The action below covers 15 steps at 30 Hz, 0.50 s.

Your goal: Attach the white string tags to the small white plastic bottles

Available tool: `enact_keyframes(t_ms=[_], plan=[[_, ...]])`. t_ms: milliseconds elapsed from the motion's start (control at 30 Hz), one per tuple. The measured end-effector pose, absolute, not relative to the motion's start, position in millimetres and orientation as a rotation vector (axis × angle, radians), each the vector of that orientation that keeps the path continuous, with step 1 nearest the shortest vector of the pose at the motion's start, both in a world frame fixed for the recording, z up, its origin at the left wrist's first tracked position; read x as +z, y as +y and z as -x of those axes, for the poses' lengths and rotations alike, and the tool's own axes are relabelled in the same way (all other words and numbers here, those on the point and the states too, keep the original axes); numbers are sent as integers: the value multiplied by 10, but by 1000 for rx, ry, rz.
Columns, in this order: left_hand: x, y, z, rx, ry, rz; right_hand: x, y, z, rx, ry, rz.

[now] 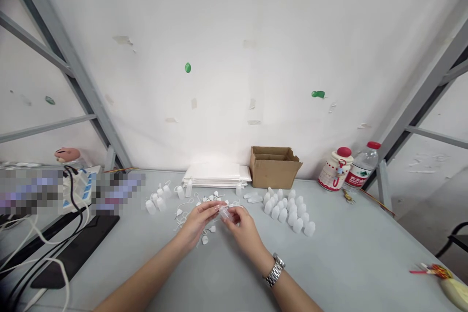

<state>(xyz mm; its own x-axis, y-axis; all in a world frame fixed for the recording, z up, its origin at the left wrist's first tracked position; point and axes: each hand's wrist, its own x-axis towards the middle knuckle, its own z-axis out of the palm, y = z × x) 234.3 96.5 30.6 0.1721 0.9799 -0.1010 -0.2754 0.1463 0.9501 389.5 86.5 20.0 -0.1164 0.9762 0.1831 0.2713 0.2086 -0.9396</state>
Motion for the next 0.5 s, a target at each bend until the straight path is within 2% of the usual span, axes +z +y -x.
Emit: enact_keyframes(t_ms=[267,500], plan=[[301,966,-2337,1050,767,-860,156,858,-3854,1205,-1521,1123],[285,974,-2322,950,682,-751,110,853,-3827,1156,-1491,1129]])
